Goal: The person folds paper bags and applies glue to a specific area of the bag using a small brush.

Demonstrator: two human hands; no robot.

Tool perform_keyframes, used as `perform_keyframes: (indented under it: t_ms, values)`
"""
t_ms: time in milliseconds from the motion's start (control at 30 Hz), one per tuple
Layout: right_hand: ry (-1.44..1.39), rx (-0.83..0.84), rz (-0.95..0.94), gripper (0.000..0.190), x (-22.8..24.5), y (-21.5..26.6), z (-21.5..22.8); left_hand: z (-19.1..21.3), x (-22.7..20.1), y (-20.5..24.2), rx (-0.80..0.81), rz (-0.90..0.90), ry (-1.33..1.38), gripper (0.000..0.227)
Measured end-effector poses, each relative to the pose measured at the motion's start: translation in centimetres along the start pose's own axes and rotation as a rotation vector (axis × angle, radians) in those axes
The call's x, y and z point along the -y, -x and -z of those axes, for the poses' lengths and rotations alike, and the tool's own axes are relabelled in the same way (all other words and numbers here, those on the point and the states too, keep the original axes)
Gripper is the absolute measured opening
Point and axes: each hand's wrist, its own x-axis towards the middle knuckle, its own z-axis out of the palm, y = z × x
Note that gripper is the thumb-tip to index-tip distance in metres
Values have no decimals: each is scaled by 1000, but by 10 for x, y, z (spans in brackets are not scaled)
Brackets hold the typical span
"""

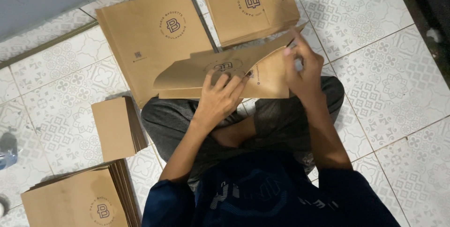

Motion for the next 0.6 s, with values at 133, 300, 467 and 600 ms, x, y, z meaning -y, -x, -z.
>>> perform_keyframes:
  t_ms: [133,300,467,600]
  values:
    - [-45,79,-199,85,49,7,1,2,3,0,38,42,-13,26]
    - [129,138,-337,65,82,17,4,3,3,-4,58,81,-11,40]
    - [29,132,-221,21,49,25,-5,3,4,-8,171,104,131,75]
    - [-11,169,-111,12,43,27,-11,-11,9,-3,236,204,432,101]
